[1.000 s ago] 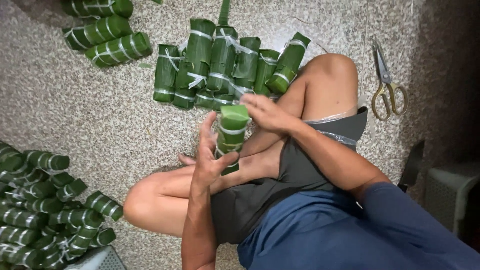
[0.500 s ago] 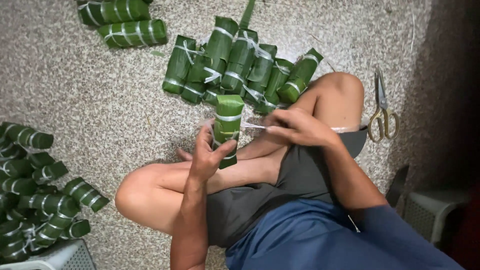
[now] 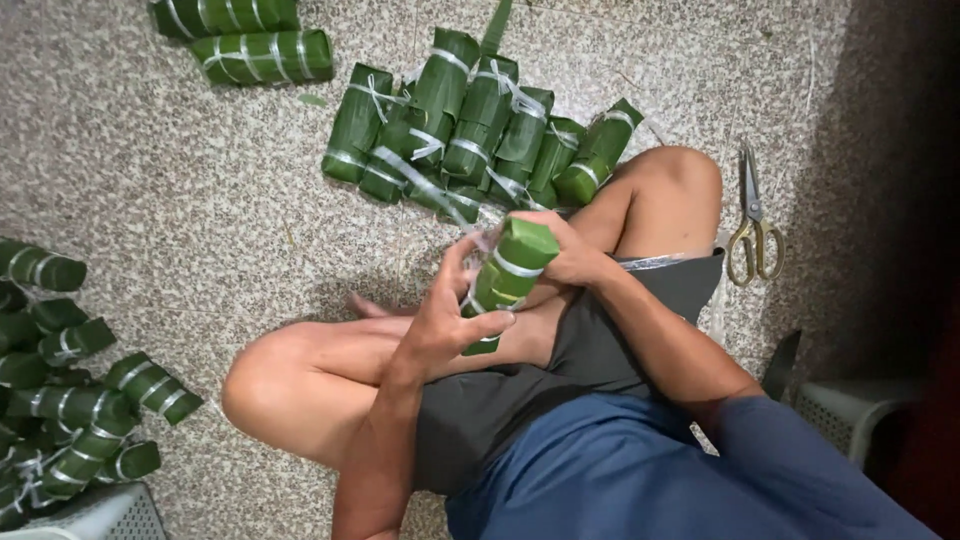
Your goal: Wrapping small food portions in green leaves and securing them with plastic string to make dumplings.
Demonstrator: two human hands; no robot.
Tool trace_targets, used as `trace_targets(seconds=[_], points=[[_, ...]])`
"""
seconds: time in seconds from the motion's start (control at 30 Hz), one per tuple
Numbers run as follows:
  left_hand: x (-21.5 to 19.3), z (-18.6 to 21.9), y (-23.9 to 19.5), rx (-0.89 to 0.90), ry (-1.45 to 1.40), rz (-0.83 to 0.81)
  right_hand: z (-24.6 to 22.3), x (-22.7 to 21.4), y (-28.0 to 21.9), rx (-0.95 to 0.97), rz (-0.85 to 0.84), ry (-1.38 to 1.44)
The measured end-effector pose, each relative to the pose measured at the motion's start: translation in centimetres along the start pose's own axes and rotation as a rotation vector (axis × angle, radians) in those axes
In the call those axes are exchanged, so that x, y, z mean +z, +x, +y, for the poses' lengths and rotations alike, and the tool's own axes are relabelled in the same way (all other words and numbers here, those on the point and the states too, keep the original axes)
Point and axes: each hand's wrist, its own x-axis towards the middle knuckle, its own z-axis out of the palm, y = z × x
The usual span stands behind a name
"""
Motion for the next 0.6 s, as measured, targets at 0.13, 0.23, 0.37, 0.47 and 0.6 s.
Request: trace_targets(seconds=[0.13,0.23,0.37,0.47,0.6], points=[[0.0,-0.1,0.1,0.043,-0.007,-0.001,0.4,-0.4,-0.5,0.003,-0.077,-0.007],[-0.4,-0.9,0.1,0.086,0.011,0.032,0.5,-1.0,-0.7,-0.033,-0.081,-0.051],[-0.8,-1.6,0.4,0.075,0.114,0.088,0.8,-2.0,-1.0,-0.011,-0.103,-0.171],[-0.8,-1.1,0.5,0.083,0.174,0.121,-0.7,-1.4,-0.8,-0.004,-0.072,-0.19],[-0.7,-1.4,0.1,0.138,0.387,0.221,-3.2,-0.3,-0.8,0.011,-0.014,-0.263]])
